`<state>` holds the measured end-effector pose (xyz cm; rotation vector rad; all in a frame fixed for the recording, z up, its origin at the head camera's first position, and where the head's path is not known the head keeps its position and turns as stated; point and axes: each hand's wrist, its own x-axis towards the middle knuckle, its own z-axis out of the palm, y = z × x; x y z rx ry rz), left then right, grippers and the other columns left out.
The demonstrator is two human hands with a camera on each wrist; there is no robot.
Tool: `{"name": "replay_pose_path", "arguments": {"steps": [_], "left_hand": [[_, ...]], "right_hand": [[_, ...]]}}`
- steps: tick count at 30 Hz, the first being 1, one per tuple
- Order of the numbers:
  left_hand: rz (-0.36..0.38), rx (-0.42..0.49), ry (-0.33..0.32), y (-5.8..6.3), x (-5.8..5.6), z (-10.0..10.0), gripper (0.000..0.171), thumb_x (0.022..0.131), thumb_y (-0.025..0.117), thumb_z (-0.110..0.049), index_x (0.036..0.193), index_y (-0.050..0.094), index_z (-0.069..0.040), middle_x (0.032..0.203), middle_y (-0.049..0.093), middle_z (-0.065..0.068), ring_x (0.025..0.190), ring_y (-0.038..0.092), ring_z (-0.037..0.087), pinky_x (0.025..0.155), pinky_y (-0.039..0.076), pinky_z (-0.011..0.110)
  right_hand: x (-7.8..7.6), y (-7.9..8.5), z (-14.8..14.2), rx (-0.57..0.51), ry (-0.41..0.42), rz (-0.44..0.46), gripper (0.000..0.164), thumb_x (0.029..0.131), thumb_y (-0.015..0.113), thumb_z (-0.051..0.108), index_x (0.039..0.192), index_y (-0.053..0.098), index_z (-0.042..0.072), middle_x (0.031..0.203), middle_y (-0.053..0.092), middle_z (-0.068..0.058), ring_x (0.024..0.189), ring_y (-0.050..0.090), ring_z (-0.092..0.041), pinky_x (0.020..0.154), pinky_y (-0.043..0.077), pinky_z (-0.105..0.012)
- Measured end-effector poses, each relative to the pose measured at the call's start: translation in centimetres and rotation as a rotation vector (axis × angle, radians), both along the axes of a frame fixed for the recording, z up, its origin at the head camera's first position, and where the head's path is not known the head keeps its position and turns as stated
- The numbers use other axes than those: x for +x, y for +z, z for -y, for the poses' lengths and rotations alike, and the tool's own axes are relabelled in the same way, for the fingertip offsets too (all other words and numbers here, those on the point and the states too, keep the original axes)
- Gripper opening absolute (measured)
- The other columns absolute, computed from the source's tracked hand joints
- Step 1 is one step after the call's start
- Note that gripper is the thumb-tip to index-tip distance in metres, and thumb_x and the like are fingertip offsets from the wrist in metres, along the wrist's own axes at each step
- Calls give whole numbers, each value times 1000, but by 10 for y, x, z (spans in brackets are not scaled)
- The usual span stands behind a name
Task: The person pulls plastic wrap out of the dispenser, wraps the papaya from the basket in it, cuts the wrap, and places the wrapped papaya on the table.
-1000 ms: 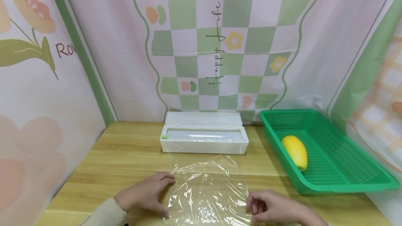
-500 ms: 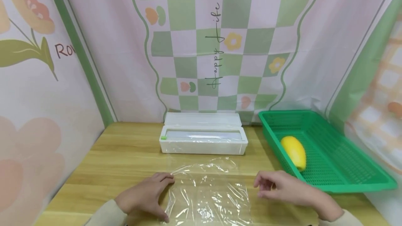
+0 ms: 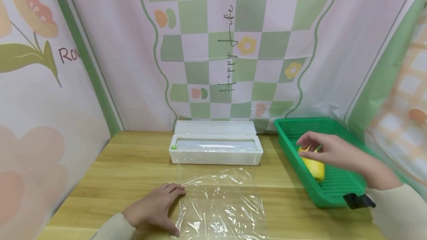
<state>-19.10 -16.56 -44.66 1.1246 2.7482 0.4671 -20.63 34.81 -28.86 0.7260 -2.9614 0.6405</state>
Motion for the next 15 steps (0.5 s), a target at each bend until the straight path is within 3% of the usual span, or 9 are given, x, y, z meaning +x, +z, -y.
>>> {"name": "replay_pose_path", "arguments": {"steps": [3, 7, 10, 15], "left_hand": [[-5, 1, 2, 0, 0, 0, 114, 60, 77, -79, 144, 49, -8, 148, 46, 7, 132, 44, 32, 106, 41, 57], [-15, 0, 8, -1, 0, -1, 115, 58, 77, -79, 144, 49, -9, 147, 47, 7, 132, 44, 32, 106, 41, 57], [-15, 0, 9, 0, 0, -1, 115, 58, 78, -79, 144, 49, -9, 147, 47, 7, 132, 44, 32, 106, 40, 57], [-24, 0, 3, -1, -1, -1, 114, 58, 78, -79, 143, 50, -9, 146, 47, 6, 130, 45, 31, 105, 42, 56]], "right_hand": [[-16, 1, -18, 41, -60, 13, 39, 95, 71, 33, 122, 60, 8, 107, 64, -2, 93, 62, -15, 69, 55, -31], [-39, -6, -40, 67, -89, 79, 56, 95, 70, 32, 132, 51, -6, 122, 59, -21, 106, 60, -37, 81, 56, -47], [-52, -15, -55, 71, -118, 156, 67, 96, 69, 34, 138, 43, -12, 129, 51, -34, 112, 55, -51, 86, 53, -57], [-66, -32, -73, 89, -162, 318, 80, 98, 64, 40, 142, 31, -17, 136, 37, -47, 119, 44, -61, 88, 50, -62]]}}
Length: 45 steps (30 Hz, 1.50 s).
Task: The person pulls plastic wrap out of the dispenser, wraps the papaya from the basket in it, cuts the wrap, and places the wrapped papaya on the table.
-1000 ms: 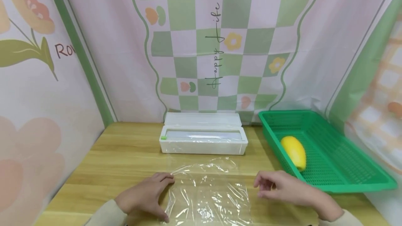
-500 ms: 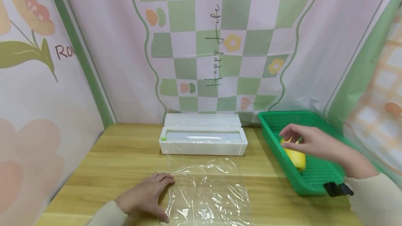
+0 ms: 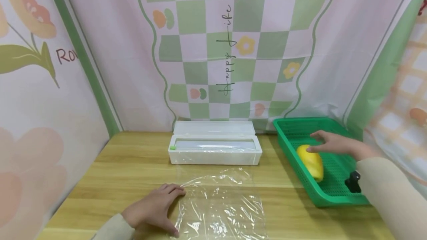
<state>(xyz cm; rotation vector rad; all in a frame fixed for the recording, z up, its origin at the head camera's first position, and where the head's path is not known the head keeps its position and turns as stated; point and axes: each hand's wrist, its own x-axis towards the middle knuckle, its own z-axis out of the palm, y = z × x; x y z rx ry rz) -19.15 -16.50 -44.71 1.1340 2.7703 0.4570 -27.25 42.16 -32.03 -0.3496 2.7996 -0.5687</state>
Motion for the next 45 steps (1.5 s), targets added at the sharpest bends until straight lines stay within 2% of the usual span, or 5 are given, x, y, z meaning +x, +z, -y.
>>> {"name": "replay_pose_path", "arguments": {"steps": [9, 14, 23, 35, 45], "left_hand": [[-7, 14, -3, -2, -1, 1, 113, 59, 77, -79, 143, 50, -9, 146, 48, 6, 130, 45, 31, 104, 43, 57], [-12, 11, -5, -5, -1, 2, 113, 59, 76, -80, 144, 50, -10, 145, 48, 6, 130, 46, 31, 104, 43, 56], [-8, 10, -3, -4, -2, 2, 113, 59, 77, -79, 144, 50, -10, 146, 47, 5, 130, 45, 30, 104, 43, 57], [-5, -1, 5, -5, -1, 2, 115, 58, 76, -80, 145, 49, -10, 146, 47, 7, 131, 45, 33, 104, 42, 58], [8, 8, 6, -3, 0, 2, 114, 58, 77, -79, 145, 48, -11, 147, 47, 8, 131, 44, 34, 104, 41, 60]], "right_hand": [[-9, -16, -12, -91, -143, 332, 94, 100, 59, 40, 144, 4, -22, 138, 16, -56, 114, 49, -63, 89, 52, -60], [-10, -24, -14, -146, -201, 445, 96, 101, 58, 42, 146, 0, -19, 136, 21, -55, 114, 51, -62, 90, 52, -61], [-13, -31, -15, -186, -239, 462, 99, 99, 57, 46, 148, 0, -18, 129, 43, -45, 114, 52, -58, 90, 52, -59], [-17, -38, -21, -237, -216, 412, 90, 99, 58, 38, 147, 5, -18, 138, 18, -53, 114, 50, -60, 89, 53, -58], [-17, -44, -16, -302, -250, 472, 97, 99, 59, 38, 147, -2, -20, 139, 22, -51, 117, 48, -62, 89, 54, -56]]}}
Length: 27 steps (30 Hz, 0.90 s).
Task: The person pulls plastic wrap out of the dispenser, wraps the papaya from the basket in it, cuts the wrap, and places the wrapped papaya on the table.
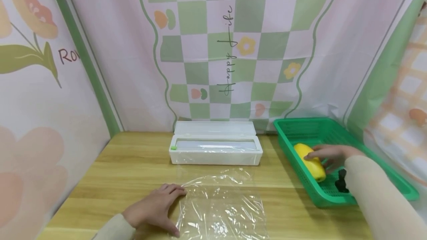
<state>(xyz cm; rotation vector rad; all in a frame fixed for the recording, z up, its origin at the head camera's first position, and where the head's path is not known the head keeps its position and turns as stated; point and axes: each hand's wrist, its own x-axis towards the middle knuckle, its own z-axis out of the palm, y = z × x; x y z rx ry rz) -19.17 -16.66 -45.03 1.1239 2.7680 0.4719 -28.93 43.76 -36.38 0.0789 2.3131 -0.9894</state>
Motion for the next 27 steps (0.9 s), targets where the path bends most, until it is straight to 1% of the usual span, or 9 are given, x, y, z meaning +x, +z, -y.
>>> {"name": "replay_pose_path", "arguments": {"steps": [3, 5, 8, 12, 16, 19, 23, 25, 27], "left_hand": [[7, -1, -2, 1, 1, 0, 115, 59, 77, -79, 146, 48, -11, 147, 46, 9, 132, 44, 35, 104, 41, 60], [10, -1, -1, 2, 1, 0, 115, 59, 77, -79, 146, 48, -11, 147, 46, 9, 132, 44, 35, 105, 40, 61], [14, -1, 2, 2, 0, -1, 115, 59, 77, -79, 146, 47, -11, 148, 46, 9, 132, 43, 35, 104, 40, 61], [5, -3, 0, 2, 0, -1, 115, 58, 77, -79, 146, 48, -10, 147, 46, 10, 132, 44, 36, 104, 40, 62], [2, 4, 2, 1, -1, -1, 115, 58, 77, -79, 145, 48, -10, 147, 46, 10, 132, 44, 36, 104, 40, 62], [-2, 5, 4, 0, -1, -1, 115, 58, 77, -79, 145, 48, -10, 147, 46, 9, 132, 44, 35, 104, 40, 61], [-8, -4, 2, -1, -1, -1, 116, 58, 76, -80, 145, 48, -10, 147, 47, 9, 131, 44, 35, 104, 41, 61], [-7, -5, 1, -2, 0, -1, 116, 58, 76, -81, 145, 48, -10, 146, 47, 8, 131, 44, 35, 103, 41, 61], [-7, -1, 0, -3, -1, -1, 116, 58, 76, -80, 145, 48, -10, 146, 47, 8, 131, 44, 35, 103, 42, 60]], "right_hand": [[-2, -2, -3, -38, 4, -2, 98, 99, 59, 34, 146, -5, -21, 140, 19, -51, 114, 54, -54, 88, 55, -53], [-3, -1, -6, -44, 12, -24, 96, 100, 59, 34, 146, -4, -23, 140, 23, -48, 112, 58, -46, 88, 56, -52], [-4, 6, -8, -27, 41, -89, 95, 101, 58, 36, 144, -1, -25, 136, 31, -46, 111, 59, -42, 89, 56, -52], [-3, 21, -4, 24, 72, -195, 97, 100, 59, 39, 144, 1, -24, 137, 33, -46, 115, 56, -43, 90, 55, -50], [-3, 38, 6, 88, 98, -311, 97, 98, 62, 43, 147, 8, -20, 143, 29, -45, 118, 55, -41, 89, 56, -47], [-3, 48, 15, 136, 121, -387, 94, 97, 64, 46, 150, 15, -15, 142, 36, -41, 115, 56, -39, 86, 55, -47], [-3, 59, 30, 208, 162, -465, 92, 94, 65, 50, 152, 22, -7, 138, 44, -32, 116, 54, -40, 85, 52, -50], [-1, 63, 38, 223, 180, -498, 90, 94, 66, 50, 152, 25, -4, 137, 45, -28, 117, 52, -40, 85, 51, -51], [1, 67, 47, 213, 195, -530, 88, 93, 68, 48, 152, 27, -3, 137, 47, -26, 115, 54, -38, 85, 51, -51]]}}
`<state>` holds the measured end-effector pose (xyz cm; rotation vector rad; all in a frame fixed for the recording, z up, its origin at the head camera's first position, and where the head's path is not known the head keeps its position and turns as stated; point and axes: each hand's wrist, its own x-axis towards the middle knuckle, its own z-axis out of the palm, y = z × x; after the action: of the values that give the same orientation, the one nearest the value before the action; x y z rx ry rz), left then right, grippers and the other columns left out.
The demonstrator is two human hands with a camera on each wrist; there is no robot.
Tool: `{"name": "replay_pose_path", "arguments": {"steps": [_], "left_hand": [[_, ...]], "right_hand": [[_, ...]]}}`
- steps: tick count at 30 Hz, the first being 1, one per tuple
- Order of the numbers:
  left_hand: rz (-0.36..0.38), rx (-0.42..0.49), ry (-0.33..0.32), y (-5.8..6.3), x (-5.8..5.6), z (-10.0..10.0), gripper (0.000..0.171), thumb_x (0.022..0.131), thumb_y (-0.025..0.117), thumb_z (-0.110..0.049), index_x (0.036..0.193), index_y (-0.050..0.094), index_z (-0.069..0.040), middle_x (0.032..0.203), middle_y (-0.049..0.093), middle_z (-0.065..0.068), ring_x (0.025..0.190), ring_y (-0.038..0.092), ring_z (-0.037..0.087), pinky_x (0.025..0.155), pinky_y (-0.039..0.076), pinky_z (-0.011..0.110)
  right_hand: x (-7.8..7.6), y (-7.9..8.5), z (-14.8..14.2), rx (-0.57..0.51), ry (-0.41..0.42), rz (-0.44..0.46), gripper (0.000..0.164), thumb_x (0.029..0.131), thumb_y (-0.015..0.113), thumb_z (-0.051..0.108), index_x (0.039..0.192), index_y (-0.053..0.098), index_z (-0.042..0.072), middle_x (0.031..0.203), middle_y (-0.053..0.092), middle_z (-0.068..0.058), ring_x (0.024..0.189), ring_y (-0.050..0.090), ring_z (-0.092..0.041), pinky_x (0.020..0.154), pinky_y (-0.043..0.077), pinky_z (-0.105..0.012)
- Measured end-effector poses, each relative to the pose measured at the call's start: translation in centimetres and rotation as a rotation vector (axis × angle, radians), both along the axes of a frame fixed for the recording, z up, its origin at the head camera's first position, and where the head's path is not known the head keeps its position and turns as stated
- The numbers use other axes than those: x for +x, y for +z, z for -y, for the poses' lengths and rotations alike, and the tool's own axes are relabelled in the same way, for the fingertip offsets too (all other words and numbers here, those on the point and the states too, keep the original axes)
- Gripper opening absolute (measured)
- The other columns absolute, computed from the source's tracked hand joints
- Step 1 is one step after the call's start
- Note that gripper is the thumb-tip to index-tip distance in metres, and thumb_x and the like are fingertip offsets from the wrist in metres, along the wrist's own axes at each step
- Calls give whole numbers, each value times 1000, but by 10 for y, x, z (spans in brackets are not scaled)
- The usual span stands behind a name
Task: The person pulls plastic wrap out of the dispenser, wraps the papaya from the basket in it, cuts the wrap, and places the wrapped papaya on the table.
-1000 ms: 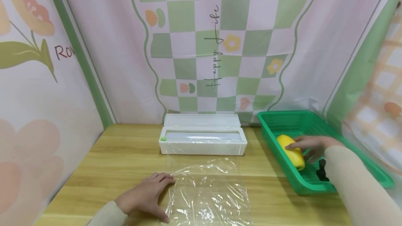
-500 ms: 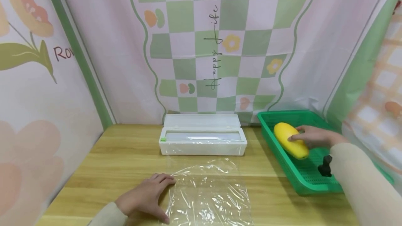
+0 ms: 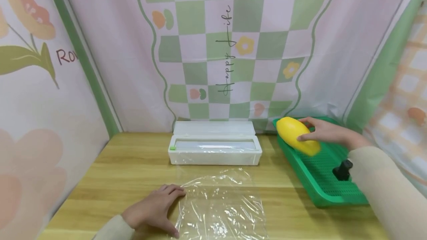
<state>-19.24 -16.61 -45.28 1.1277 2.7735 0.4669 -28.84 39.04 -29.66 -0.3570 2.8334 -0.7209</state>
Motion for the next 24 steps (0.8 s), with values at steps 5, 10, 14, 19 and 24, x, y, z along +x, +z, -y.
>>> {"name": "replay_pose_path", "arguments": {"steps": [5, 10, 14, 19, 24], "left_hand": [[-9, 3, -4, -2, 0, 1, 116, 57, 75, -81, 145, 48, -10, 146, 47, 7, 131, 44, 33, 105, 41, 59], [-11, 10, -7, 0, 0, 2, 115, 58, 77, -79, 145, 49, -9, 146, 47, 7, 131, 44, 33, 105, 41, 58], [-3, 15, -6, 1, 0, 3, 115, 58, 77, -79, 145, 49, -9, 147, 47, 9, 131, 44, 34, 104, 41, 60], [25, 12, 0, 2, -2, 3, 115, 58, 77, -79, 146, 48, -11, 148, 45, 9, 132, 43, 35, 104, 40, 62], [17, 0, -8, 1, -1, 1, 114, 59, 77, -79, 146, 48, -11, 147, 46, 7, 132, 43, 33, 105, 41, 60]], "right_hand": [[7, 7, 29, -54, 76, -19, 84, 92, 71, 41, 152, 28, -1, 139, 45, -25, 113, 57, -36, 83, 54, -46], [13, 6, 57, -77, 153, -37, 83, 90, 75, 37, 152, 32, 4, 138, 48, -22, 112, 58, -34, 81, 55, -41], [19, 3, 78, -109, 218, -31, 82, 88, 78, 34, 152, 34, 7, 134, 51, -20, 108, 58, -32, 79, 56, -40], [25, -5, 101, -139, 296, -32, 80, 88, 78, 32, 151, 36, 7, 136, 52, -16, 110, 57, -29, 85, 54, -42], [29, -23, 119, -170, 347, -6, 78, 88, 78, 32, 151, 37, 9, 136, 53, -13, 114, 56, -28, 89, 53, -41]]}}
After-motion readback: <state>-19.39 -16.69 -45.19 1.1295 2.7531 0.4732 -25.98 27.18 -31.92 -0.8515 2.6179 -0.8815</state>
